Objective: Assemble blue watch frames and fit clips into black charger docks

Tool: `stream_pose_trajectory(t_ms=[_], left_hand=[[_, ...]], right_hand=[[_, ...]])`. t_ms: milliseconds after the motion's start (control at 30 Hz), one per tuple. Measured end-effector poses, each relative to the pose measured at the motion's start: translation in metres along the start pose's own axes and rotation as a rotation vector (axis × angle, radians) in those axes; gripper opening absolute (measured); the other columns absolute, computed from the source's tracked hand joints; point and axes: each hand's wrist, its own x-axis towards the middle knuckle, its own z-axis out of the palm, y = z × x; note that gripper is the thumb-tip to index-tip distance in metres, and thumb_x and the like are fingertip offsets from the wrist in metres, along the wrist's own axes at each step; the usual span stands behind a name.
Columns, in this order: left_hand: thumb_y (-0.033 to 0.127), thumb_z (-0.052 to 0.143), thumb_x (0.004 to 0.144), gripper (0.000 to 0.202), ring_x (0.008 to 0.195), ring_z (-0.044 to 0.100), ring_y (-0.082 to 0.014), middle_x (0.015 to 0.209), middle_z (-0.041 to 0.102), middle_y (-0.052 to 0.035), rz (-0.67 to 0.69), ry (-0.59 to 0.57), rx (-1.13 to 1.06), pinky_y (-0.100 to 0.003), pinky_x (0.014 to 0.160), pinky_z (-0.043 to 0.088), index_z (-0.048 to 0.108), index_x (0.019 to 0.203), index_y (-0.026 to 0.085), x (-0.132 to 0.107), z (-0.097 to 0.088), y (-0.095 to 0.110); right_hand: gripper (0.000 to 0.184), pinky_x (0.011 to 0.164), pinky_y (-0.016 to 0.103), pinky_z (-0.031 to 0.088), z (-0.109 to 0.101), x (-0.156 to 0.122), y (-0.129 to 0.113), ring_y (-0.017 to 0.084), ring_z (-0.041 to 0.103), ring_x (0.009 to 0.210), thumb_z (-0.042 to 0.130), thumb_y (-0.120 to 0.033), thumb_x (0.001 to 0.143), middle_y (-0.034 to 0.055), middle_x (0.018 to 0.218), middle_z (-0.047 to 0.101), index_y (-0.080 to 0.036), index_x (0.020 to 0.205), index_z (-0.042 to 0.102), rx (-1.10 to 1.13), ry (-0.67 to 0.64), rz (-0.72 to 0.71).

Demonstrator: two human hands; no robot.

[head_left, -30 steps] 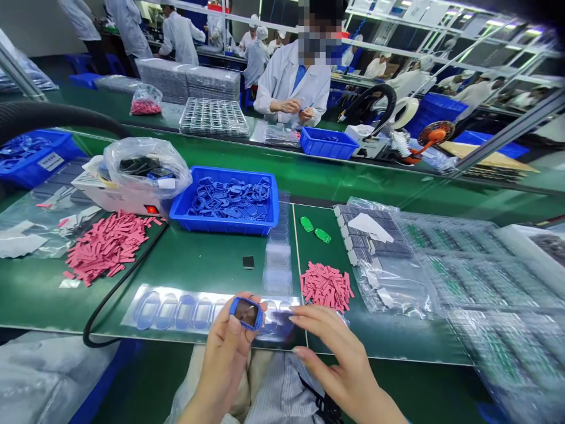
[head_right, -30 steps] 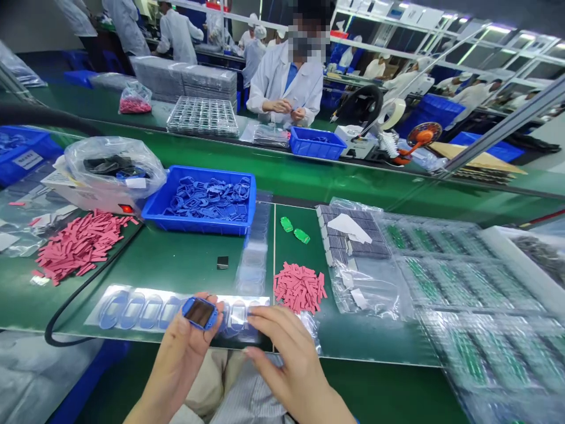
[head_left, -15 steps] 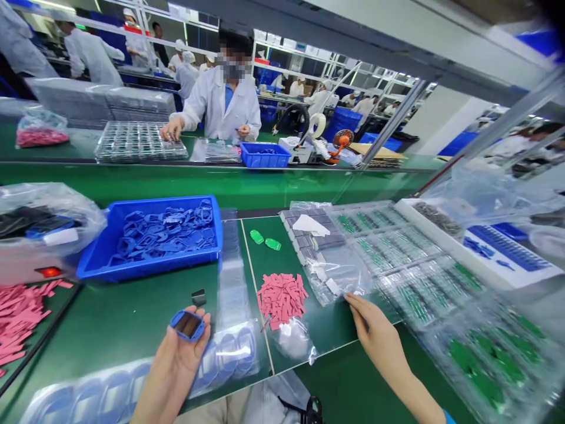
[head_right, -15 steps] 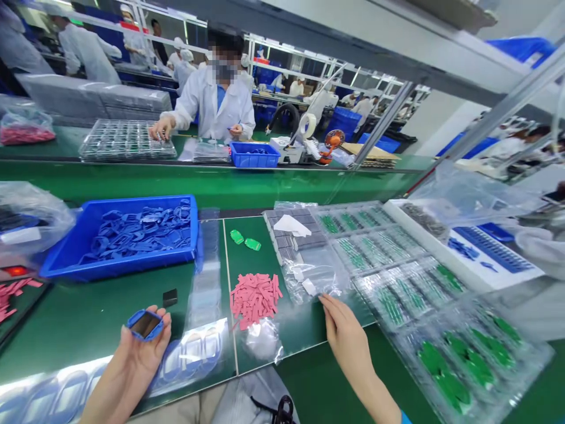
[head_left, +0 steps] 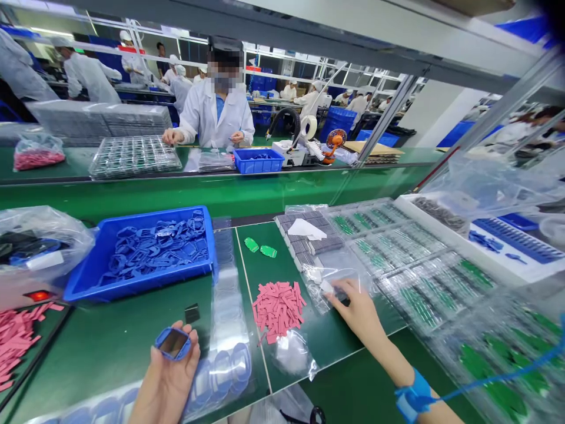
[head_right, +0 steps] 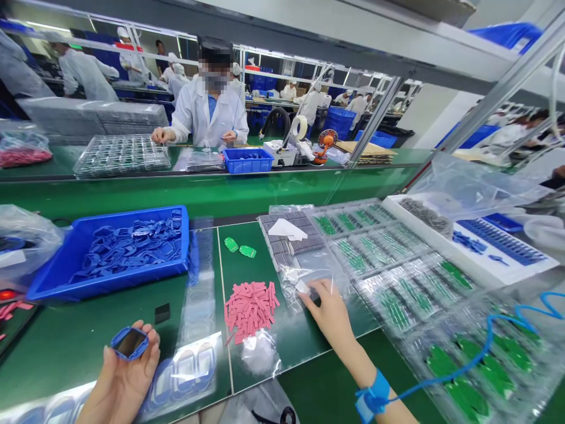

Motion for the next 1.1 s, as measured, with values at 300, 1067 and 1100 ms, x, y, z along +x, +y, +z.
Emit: stream_pose_trajectory(t_ms=[300, 1067, 1100], left_hand=[[0.035, 0.059, 0.08, 0.025, 0.089, 0.068, -0.0141, 0.094, 0.074, -0.0002, -0.021, 0.011, 0.043, -0.019, 0.081, 0.054, 0.067, 0.101, 0.025, 0.001, 0.001, 0.003], [0.039, 0.062, 0.076, 0.029, 0.085, 0.069, -0.014, 0.091, 0.075, -0.0011, 0.047, 0.063, 0.083, -0.02, 0.079, 0.054, 0.066, 0.1, 0.022, 0.0, 0.007, 0.0], [0.039, 0.061, 0.077, 0.029, 0.085, 0.069, -0.014, 0.091, 0.075, -0.0011, 0.048, 0.064, 0.082, -0.02, 0.079, 0.054, 0.066, 0.1, 0.022, -0.001, 0.007, 0.0]], right_hand=[[0.039, 0.066, 0.038, 0.048, 0.003, 0.006, 0.009, 0.025, 0.063, 0.076, 0.034, -0.039, 0.092, 0.0127, 0.089, 0.067, -0.015, 0.095, 0.064, -0.059, 0.093, 0.065], [0.057, 0.059, 0.034, 0.05, 0.036, 0.053, -0.012, 0.02, 0.06, 0.059, 0.059, -0.06, 0.066, 0.0072, 0.074, 0.066, -0.015, 0.1, 0.065, 0.217, 0.016, 0.195], [0.057, 0.062, 0.035, 0.049, 0.038, 0.055, -0.013, 0.021, 0.06, 0.063, 0.06, -0.06, 0.065, 0.008, 0.075, 0.065, -0.014, 0.098, 0.065, 0.198, 0.026, 0.188]])
